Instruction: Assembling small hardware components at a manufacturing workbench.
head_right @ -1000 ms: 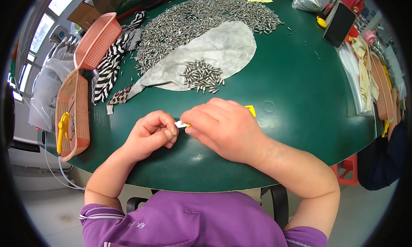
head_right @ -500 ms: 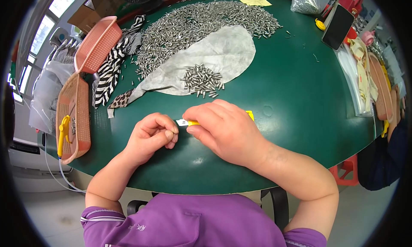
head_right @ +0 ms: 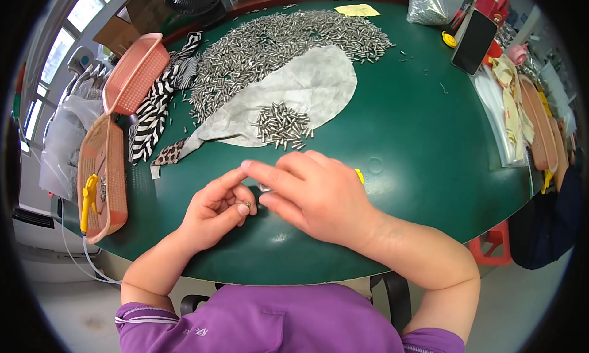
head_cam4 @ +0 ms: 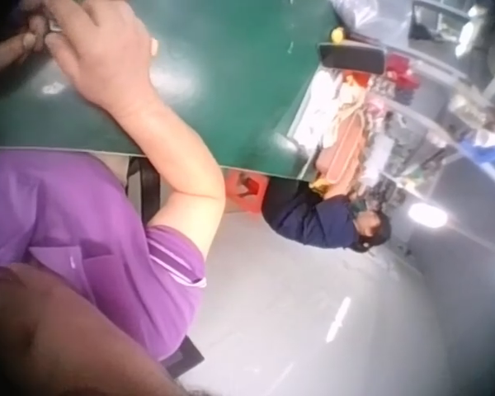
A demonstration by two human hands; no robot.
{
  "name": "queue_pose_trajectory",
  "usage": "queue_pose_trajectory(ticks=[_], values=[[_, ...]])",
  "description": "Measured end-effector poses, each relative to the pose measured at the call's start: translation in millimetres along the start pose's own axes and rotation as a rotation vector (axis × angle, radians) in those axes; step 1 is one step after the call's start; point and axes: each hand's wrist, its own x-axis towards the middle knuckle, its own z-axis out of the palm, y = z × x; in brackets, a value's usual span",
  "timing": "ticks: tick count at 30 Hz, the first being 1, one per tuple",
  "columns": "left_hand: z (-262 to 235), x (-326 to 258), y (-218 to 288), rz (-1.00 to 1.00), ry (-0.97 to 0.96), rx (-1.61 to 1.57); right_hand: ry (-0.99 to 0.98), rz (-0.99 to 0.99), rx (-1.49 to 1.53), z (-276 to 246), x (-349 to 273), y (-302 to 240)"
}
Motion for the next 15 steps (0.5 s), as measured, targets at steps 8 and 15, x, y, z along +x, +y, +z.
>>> queue_pose_trajectory(ticks=[8, 15], values=[[0.7, -0.2, -0.1, 0.057, -0.092, 0.187, 0.075, 0.203, 0.125, -0.4, 0.6, 5.4], [2.9, 0.5, -1.0, 0.066, -0.135, 0.328, 0.086, 0.157, 0.293, 1.2, 0.4, 0.2]])
